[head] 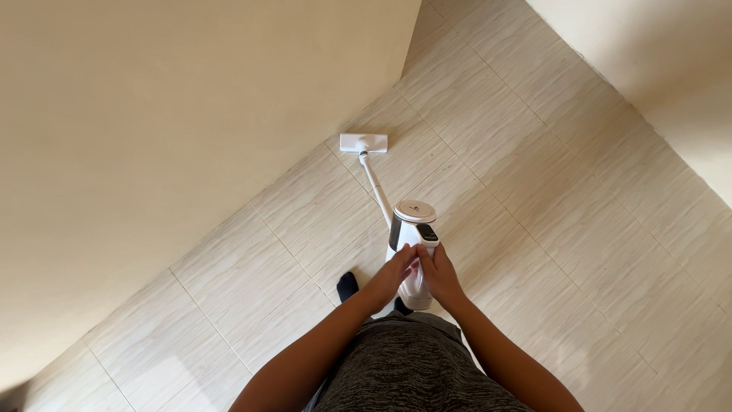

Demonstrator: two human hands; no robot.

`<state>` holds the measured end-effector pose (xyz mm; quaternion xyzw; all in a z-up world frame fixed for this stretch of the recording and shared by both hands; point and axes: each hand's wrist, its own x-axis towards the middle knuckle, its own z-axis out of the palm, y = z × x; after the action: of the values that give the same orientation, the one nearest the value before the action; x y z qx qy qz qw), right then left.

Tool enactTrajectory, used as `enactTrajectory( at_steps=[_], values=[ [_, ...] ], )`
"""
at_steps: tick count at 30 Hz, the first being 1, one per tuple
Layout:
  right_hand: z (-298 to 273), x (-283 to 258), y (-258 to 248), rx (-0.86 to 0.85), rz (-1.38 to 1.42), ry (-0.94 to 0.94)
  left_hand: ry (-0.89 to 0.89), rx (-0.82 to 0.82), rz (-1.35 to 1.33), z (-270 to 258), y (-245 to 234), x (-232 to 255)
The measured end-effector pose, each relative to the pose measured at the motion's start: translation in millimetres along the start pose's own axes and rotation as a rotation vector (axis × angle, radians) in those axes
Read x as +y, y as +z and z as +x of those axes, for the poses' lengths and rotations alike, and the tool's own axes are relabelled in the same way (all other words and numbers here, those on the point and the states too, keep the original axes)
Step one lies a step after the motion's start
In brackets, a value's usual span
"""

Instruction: The person vacuums the tiled floor using a cordless stick vacuum cleaner.

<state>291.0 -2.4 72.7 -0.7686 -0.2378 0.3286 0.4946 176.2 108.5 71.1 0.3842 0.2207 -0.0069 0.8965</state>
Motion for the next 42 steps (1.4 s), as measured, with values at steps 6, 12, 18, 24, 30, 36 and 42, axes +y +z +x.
enactTrajectory(
  at_steps=[6, 12, 18, 24, 30, 36, 42],
  values=[
    [3, -25, 16, -0.015, -0.13, 0.138, -0.012, -0.052, 0.381, -23, -11, 25],
    [19, -34, 20, 0.056, -0.405, 0.177, -0.014, 0.161, 0.75, -41, -81, 13],
    [10, -53, 11, 0.202, -0.445, 0.14, -0.28, 0.256, 1.034, -56, -216, -62],
    [-17, -74, 7, 0.231, -0.496, 0.229, -0.553, 0.139, 1.392, -81, -284, -92],
    [-49, -95, 1, 0.23, -0.519, 0.382, -0.757, 0.101, 1.444, -79, -299, -72],
    [-75, -100, -6, 0.224, -0.519, 0.426, -0.647, 0.117, 1.437, -50, -307, -49],
    [-85, -88, -16, 0.152, -0.692, 0.505, -0.523, 0.193, 1.421, -30, -304, -40]
  ],
)
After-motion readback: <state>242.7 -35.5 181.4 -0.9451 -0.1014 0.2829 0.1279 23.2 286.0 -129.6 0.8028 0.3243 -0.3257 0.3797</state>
